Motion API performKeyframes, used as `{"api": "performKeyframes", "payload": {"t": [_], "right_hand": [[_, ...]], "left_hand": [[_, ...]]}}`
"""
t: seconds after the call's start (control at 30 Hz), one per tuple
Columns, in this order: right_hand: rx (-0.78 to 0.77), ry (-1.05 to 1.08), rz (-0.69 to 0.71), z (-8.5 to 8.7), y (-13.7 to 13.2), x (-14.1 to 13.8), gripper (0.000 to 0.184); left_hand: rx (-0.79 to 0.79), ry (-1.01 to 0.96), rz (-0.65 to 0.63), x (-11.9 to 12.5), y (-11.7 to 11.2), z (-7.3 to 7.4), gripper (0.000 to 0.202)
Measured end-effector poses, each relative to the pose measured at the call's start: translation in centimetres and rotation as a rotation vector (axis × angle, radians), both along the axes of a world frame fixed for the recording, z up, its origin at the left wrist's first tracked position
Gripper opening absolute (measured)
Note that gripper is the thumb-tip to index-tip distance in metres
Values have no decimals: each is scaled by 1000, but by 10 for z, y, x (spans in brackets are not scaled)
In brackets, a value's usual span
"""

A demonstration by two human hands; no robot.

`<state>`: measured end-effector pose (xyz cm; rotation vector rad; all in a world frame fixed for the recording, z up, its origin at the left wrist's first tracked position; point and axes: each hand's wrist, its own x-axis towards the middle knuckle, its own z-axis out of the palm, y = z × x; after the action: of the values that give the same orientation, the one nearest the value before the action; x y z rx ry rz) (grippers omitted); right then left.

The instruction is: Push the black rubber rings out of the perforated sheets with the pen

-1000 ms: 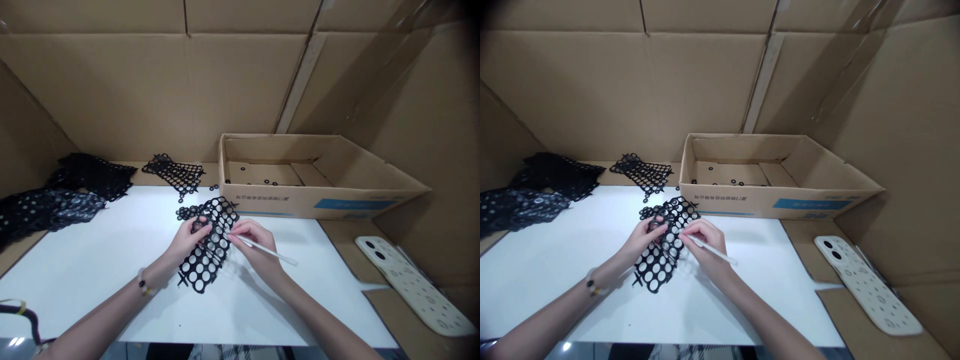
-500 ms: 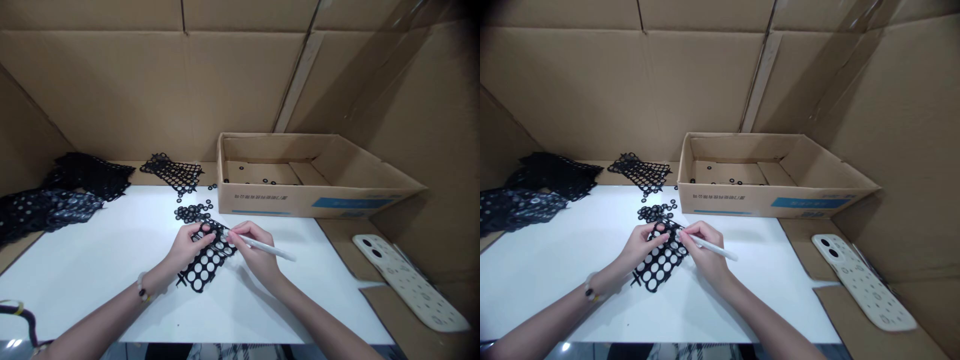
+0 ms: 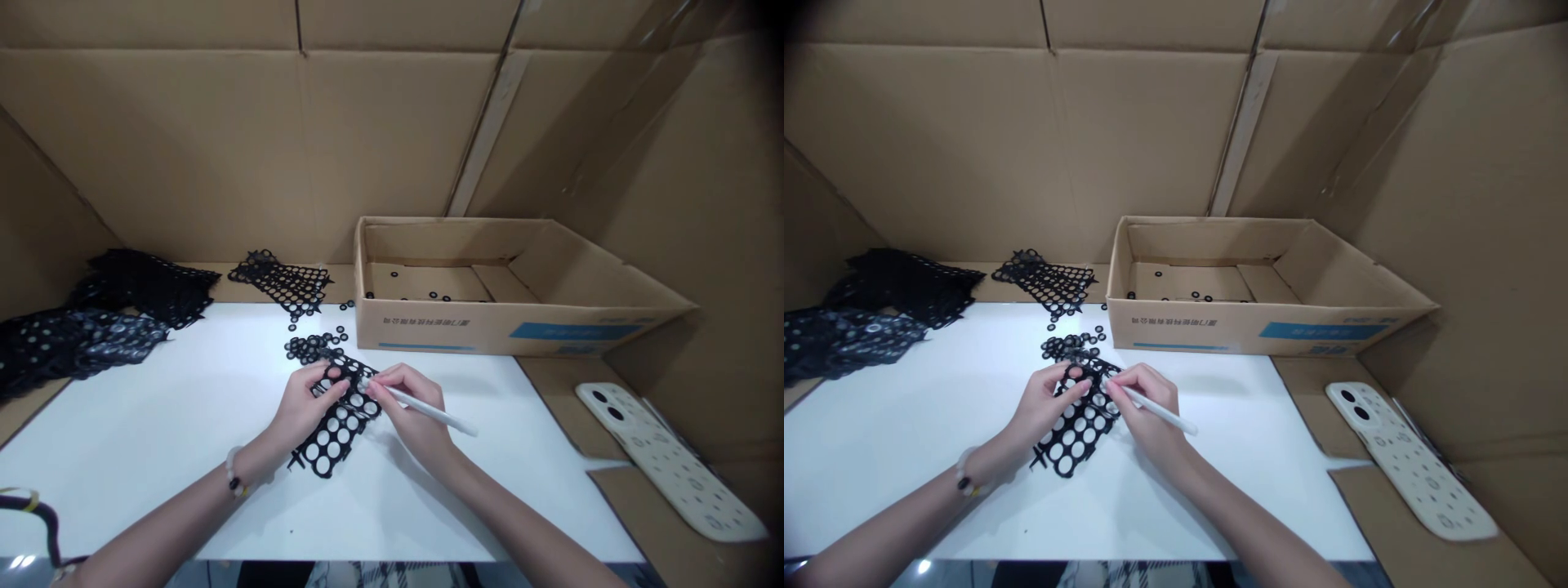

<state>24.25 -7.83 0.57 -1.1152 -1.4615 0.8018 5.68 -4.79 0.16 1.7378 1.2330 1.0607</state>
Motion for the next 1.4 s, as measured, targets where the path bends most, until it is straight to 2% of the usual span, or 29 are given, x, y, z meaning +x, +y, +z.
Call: {"api": "performKeyframes", "payload": {"t": [0.13,0.3,0.43,0.53,0.6,0.8,1.0,1.1,1.17,1.23,1.3,1.37,1.4], "right_hand": [[86,-6,-60,2,-2,-7,14],[200,-6,-92,0,-3,-12,14],[181,-10,-108,0,-3,-12,14],[140,-12,-130,1,0,-10,14],[152,-23,-103,0,3,-8,15],[227,-95,59,-4,8,-3,13],[237,-242,192,-3,10,0,10],[225,-348,257,-7,12,3,10],[235,-379,269,-9,13,4,10],[264,-380,274,-10,13,5,10],[298,-370,283,-10,13,5,10],[327,-361,283,-9,12,4,9],[334,-359,280,-8,11,4,9]], "left_hand": [[41,23,-17,-2,-1,-2,23],[9,-59,-19,-2,-2,-4,23],[-115,-164,-85,-1,-1,-8,24],[-129,-130,-103,1,-1,-10,27],[-86,-29,-94,2,-2,-10,30],[173,271,-146,4,-7,-2,18],[430,420,-154,1,-13,3,9],[481,485,-101,0,-12,2,10],[499,496,-45,-1,-11,2,1],[528,470,41,-3,-8,1,16],[569,464,112,-5,-6,2,19],[582,519,97,-7,-5,5,9],[571,549,50,-7,-6,7,5]]}}
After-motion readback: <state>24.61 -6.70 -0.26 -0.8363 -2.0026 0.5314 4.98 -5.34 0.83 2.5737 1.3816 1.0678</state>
